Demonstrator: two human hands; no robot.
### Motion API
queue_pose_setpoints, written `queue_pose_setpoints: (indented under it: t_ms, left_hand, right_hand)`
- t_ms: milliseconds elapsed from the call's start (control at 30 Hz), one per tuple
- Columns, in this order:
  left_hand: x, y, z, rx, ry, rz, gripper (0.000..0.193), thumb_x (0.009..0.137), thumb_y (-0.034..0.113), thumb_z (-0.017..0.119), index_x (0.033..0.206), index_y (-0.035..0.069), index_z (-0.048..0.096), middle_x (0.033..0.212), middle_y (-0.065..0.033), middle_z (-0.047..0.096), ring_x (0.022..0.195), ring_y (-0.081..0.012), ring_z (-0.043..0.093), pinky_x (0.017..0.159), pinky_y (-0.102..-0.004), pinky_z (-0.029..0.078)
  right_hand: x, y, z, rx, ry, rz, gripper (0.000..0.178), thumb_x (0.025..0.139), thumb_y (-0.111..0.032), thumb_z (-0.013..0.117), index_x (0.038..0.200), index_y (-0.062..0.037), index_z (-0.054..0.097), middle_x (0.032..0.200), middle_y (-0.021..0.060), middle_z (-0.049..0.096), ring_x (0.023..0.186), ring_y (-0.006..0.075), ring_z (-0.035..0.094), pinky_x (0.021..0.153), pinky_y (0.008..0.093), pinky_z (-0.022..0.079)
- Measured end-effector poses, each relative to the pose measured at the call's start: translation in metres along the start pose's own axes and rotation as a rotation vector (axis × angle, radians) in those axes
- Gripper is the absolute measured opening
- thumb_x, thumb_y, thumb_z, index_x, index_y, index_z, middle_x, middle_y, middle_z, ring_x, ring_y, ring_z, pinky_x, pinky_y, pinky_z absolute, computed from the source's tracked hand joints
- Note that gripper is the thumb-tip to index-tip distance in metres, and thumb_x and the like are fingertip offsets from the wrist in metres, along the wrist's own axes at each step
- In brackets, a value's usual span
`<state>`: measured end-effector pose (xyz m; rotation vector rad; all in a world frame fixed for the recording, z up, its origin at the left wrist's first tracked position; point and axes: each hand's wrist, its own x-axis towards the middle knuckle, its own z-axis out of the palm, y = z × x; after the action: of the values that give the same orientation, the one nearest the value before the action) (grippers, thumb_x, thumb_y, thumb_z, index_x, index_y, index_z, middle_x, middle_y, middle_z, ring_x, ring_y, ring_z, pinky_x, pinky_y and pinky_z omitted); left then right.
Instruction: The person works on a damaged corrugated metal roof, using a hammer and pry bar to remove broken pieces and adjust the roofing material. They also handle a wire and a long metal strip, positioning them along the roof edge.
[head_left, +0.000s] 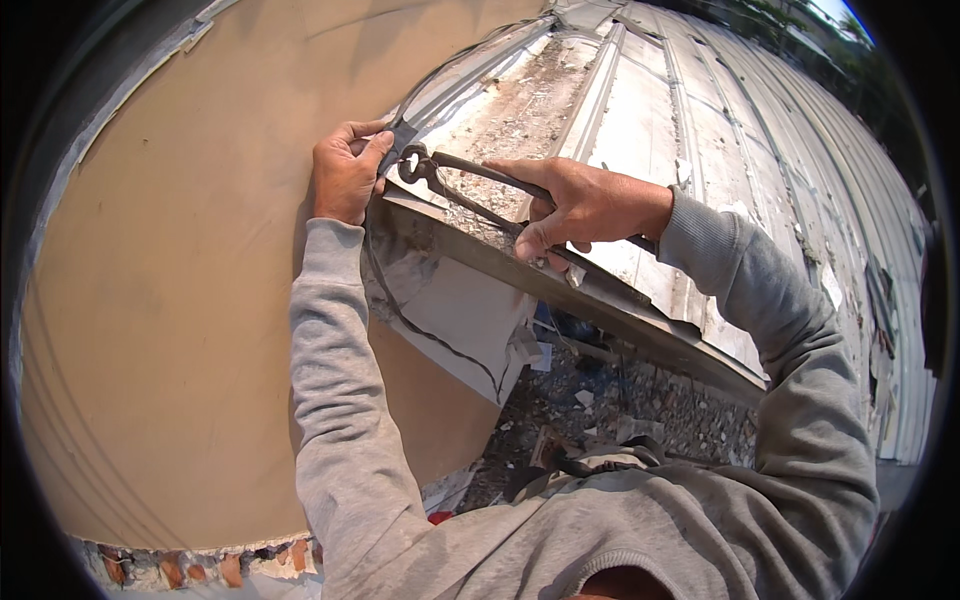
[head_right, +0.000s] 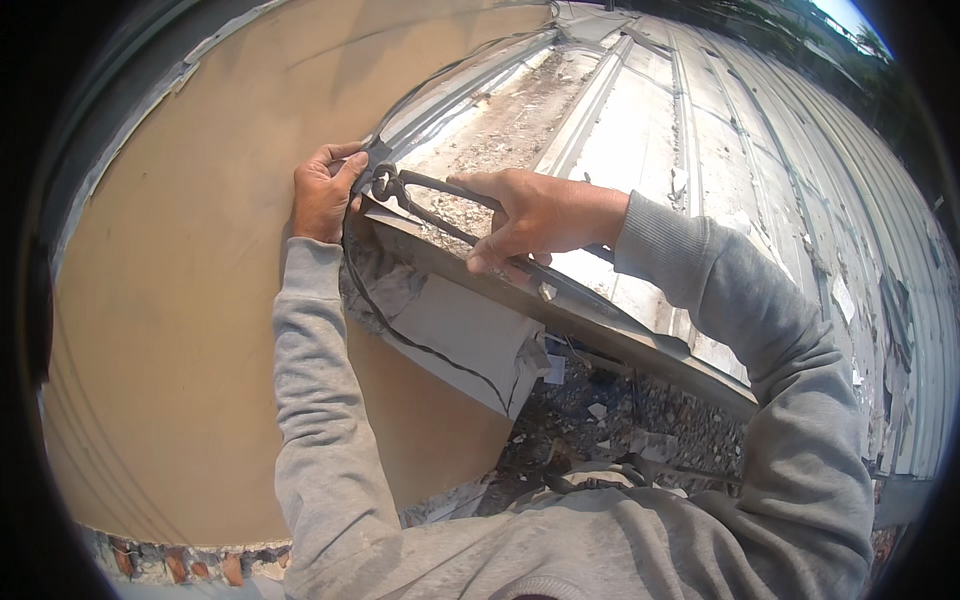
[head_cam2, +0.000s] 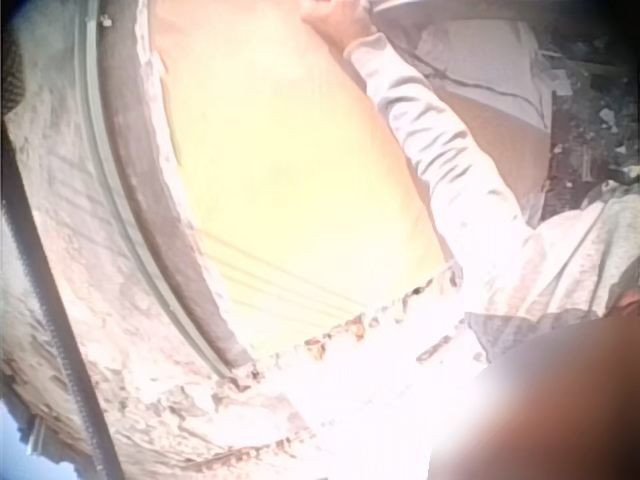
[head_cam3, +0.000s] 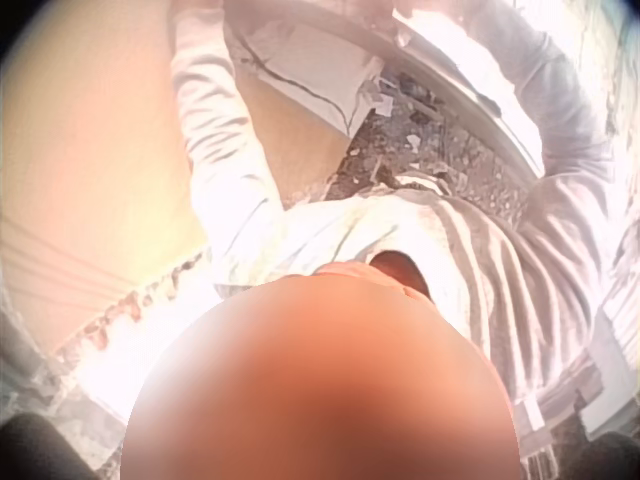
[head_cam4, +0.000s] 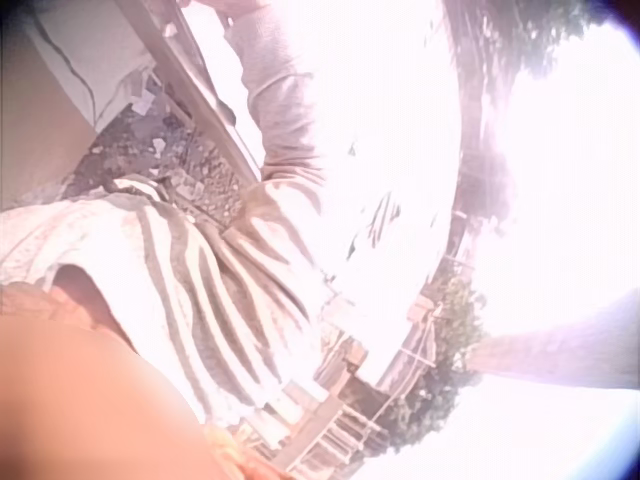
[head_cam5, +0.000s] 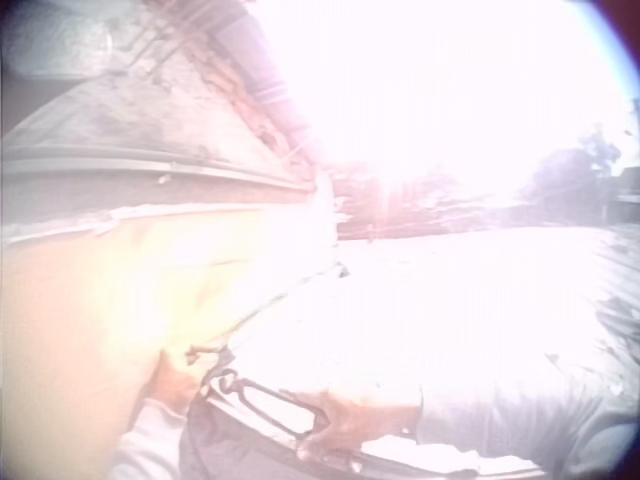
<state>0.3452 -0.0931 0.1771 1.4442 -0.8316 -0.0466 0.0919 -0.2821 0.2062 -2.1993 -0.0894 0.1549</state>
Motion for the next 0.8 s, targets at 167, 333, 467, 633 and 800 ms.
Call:
queue_pose_setpoints:
  t_ms: [167, 333, 467, 633, 800]
  left_hand:
    - [0.0, 0.0, -0.002, 0.059, -0.014, 0.004, 0.018, 0.095, 0.003, 0.074, 0.108, -0.009, 0.07, 0.074, -0.0058, 0.07, 0.049, -0.004, 0.052, 0.039, -0.0216, 0.037]
    - [-0.002, 0.001, -0.002, 0.032, -0.031, 0.008, 0.018, 0.094, 0.002, 0.075, 0.107, -0.009, 0.07, 0.074, -0.0052, 0.069, 0.049, -0.004, 0.053, 0.039, -0.0222, 0.036]
    - [-0.001, -0.001, 0.001, 0.035, 0.009, 0.006, 0.018, 0.094, 0.002, 0.075, 0.107, -0.009, 0.07, 0.074, -0.0045, 0.069, 0.049, -0.0035, 0.052, 0.039, -0.0225, 0.035]
    - [0.004, -0.007, 0.003, 0.014, 0.044, 0.042, 0.016, 0.095, 0.002, 0.075, 0.105, -0.009, 0.071, 0.074, -0.0038, 0.069, 0.049, -0.0032, 0.052, 0.04, -0.0225, 0.035]
    - [0.007, -0.007, 0.005, 0.054, 0.081, 0.068, 0.016, 0.093, 0.002, 0.076, 0.104, -0.008, 0.071, 0.075, -0.0041, 0.069, 0.05, -0.004, 0.053, 0.041, -0.0225, 0.037]
  right_hand:
    - [0.008, 0.005, 0.012, 0.24, -0.14, 0.078, 0.05, 0.082, -0.018, 0.082, 0.115, 0.0108, 0.058, 0.078, 0.0165, 0.073, 0.064, 0.021, 0.072, 0.054, 0.0289, 0.054]
    - [0.003, 0.0, 0.003, -0.793, 0.196, -0.151, 0.039, 0.075, -0.021, 0.075, 0.092, 0.0099, 0.059, 0.073, 0.0189, 0.068, 0.055, 0.0288, 0.063, 0.056, 0.0396, 0.054]
    - [-0.02, 0.001, 0.007, -1.2, 0.499, 0.0, 0.031, 0.084, -0.022, 0.072, 0.09, 0.0069, 0.064, 0.079, 0.0196, 0.063, 0.068, 0.0305, 0.067, 0.062, 0.0401, 0.054]
    - [-0.041, 0.025, -0.003, -1.179, 0.677, 0.018, 0.035, 0.103, -0.024, 0.065, 0.081, 0.0014, 0.071, 0.068, 0.0115, 0.063, 0.056, 0.023, 0.064, 0.055, 0.0373, 0.053]
    - [-0.035, 0.063, -0.001, -0.884, 0.679, -0.035, 0.043, 0.102, -0.027, 0.066, 0.071, 0.0039, 0.065, 0.064, 0.0215, 0.062, 0.059, 0.0383, 0.063, 0.06, 0.0491, 0.051]
